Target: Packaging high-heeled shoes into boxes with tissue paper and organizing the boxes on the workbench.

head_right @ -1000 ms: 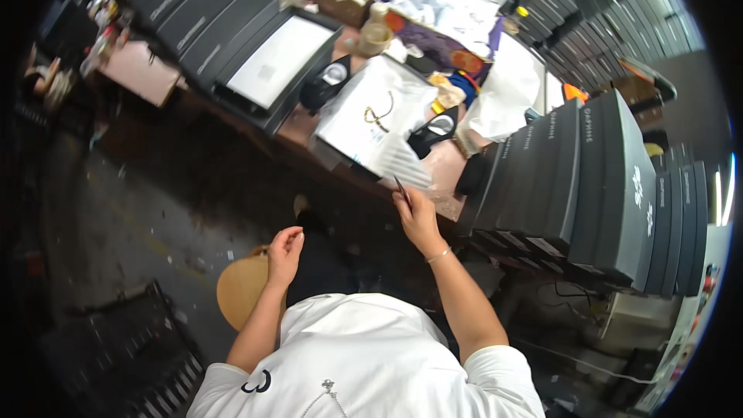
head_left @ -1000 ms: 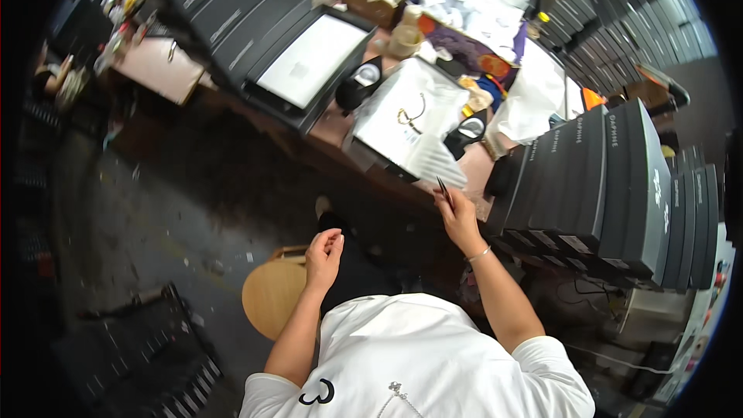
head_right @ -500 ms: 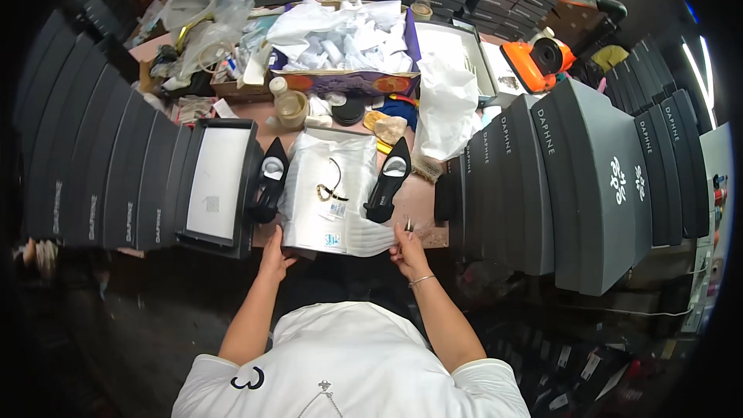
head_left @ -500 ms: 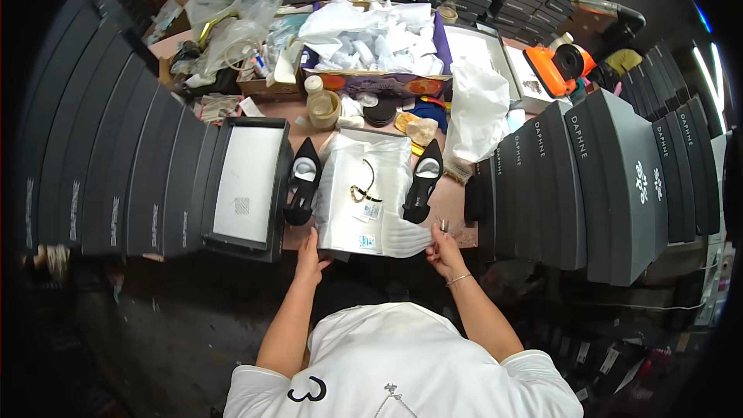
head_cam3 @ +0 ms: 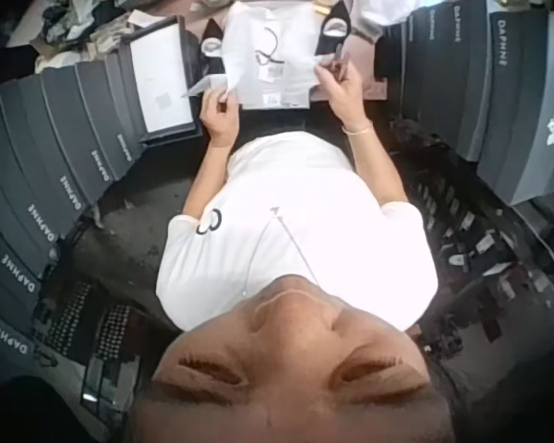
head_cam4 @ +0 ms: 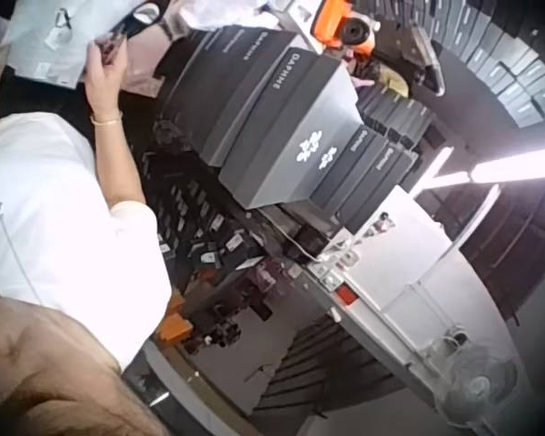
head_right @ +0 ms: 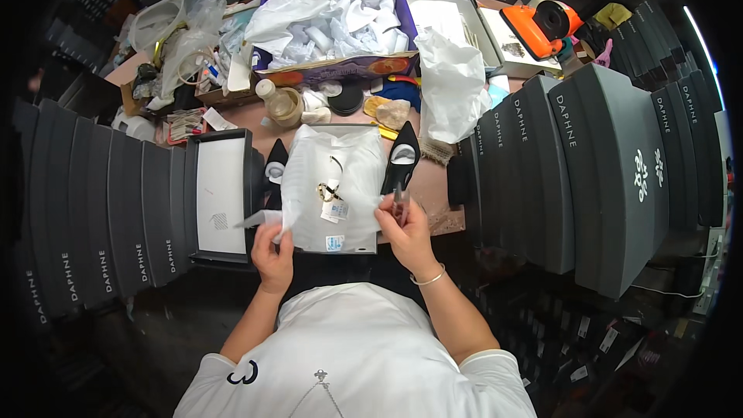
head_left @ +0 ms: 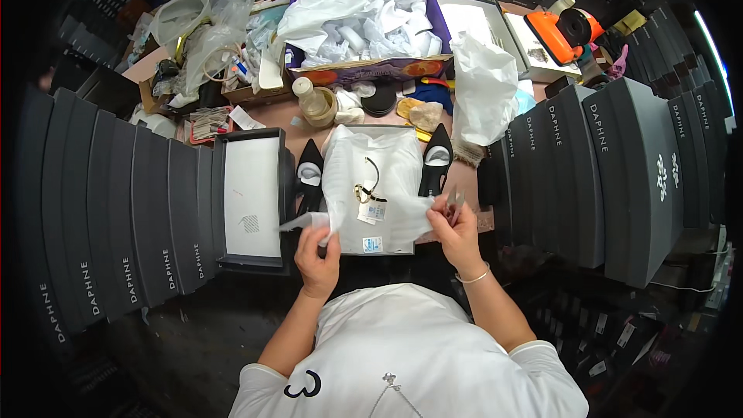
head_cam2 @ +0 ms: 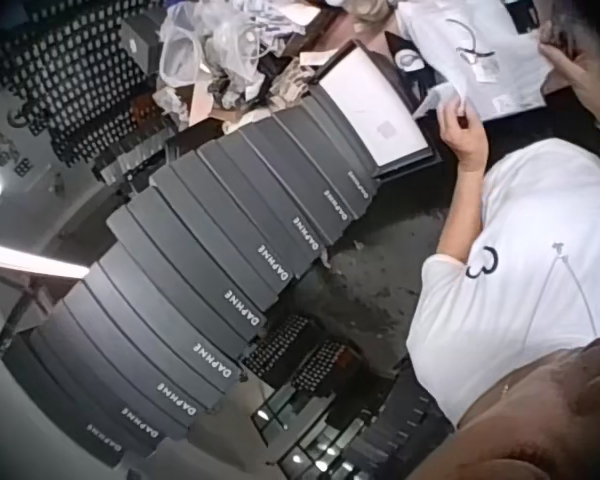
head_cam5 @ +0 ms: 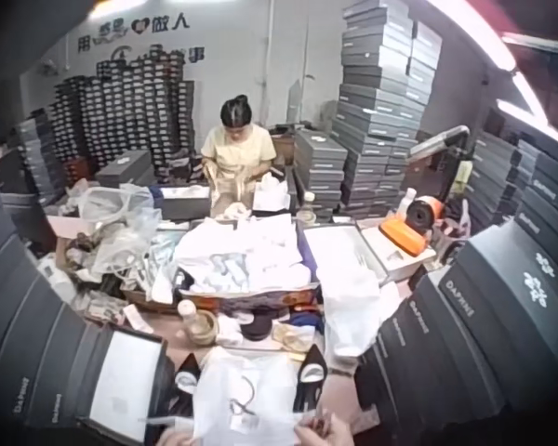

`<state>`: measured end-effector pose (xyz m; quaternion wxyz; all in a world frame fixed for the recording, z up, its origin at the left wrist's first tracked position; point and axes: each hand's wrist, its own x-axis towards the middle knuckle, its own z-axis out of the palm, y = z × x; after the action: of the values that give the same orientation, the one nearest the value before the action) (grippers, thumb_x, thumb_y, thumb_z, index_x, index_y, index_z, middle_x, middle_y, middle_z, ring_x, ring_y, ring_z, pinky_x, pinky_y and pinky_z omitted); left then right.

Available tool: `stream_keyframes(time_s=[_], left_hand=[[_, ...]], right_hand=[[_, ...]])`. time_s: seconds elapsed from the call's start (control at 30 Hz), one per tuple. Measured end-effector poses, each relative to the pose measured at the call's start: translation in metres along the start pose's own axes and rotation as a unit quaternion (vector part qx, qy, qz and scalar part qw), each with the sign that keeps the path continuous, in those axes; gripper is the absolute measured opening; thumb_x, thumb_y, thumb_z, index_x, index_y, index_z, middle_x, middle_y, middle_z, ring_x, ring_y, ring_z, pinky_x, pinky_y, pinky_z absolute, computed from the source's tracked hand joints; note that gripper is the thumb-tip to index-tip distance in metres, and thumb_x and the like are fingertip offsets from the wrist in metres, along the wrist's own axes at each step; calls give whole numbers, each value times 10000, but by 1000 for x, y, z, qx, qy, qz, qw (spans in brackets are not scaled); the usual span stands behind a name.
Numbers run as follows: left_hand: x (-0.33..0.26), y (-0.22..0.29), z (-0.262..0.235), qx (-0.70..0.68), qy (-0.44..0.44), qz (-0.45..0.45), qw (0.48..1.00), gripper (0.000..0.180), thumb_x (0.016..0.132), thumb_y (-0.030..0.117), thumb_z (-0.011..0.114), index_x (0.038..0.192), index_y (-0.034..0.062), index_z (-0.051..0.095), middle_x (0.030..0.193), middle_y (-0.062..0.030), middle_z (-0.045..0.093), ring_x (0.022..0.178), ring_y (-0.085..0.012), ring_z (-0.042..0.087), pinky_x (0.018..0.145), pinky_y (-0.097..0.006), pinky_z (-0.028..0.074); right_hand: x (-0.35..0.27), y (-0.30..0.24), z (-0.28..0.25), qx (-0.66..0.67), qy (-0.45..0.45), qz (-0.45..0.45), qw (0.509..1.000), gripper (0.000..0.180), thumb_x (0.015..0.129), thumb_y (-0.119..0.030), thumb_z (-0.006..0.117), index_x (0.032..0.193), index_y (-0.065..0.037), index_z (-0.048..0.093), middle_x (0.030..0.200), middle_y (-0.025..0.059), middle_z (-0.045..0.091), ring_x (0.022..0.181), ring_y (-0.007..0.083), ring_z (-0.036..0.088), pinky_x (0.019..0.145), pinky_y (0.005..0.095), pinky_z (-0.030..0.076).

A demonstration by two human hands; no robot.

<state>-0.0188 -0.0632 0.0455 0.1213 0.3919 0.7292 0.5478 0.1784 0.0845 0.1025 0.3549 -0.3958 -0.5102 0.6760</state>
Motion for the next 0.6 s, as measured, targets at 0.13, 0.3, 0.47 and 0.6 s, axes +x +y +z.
stream_keyframes(time_s=[0.13, 0.3, 0.47, 0.6], left_hand=[[-7, 9, 3, -10, 40, 16, 999, 133, 801, 4, 665, 912, -14, 594, 906, -134, 603, 787, -231, 598, 668, -301, 471], [-21, 33, 0, -31, 99, -28, 994, 109, 842, 36, 652, 836, -45, 580, 923, -120, 601, 808, -189, 577, 688, -295, 466], [-4, 58, 10, 1, 142, -18, 990, 157, 910, 79, 593, 944, -73, 615, 1019, -111, 618, 930, -176, 578, 832, -312, 453], [-1, 88, 13, 141, 89, 172, 971, 116, 849, 38, 622, 923, -44, 655, 1004, -143, 640, 856, -248, 622, 797, -343, 502]], right_hand=[[2, -34, 24, -149, -248, -156, 945, 186, 787, 66, 593, 948, -19, 555, 882, 74, 562, 726, 140, 560, 640, 253, 470], [-15, 13, 59, -162, -418, -243, 860, 215, 781, -10, 597, 986, -46, 545, 858, 114, 543, 735, 304, 570, 662, 359, 483], [12, 11, 36, -102, -332, -200, 916, 196, 753, -6, 589, 947, -27, 574, 858, 121, 567, 731, 279, 589, 665, 338, 488], [31, -17, 20, -94, -265, -170, 944, 205, 749, -6, 591, 954, -13, 591, 859, 109, 574, 701, 212, 576, 647, 300, 477]])
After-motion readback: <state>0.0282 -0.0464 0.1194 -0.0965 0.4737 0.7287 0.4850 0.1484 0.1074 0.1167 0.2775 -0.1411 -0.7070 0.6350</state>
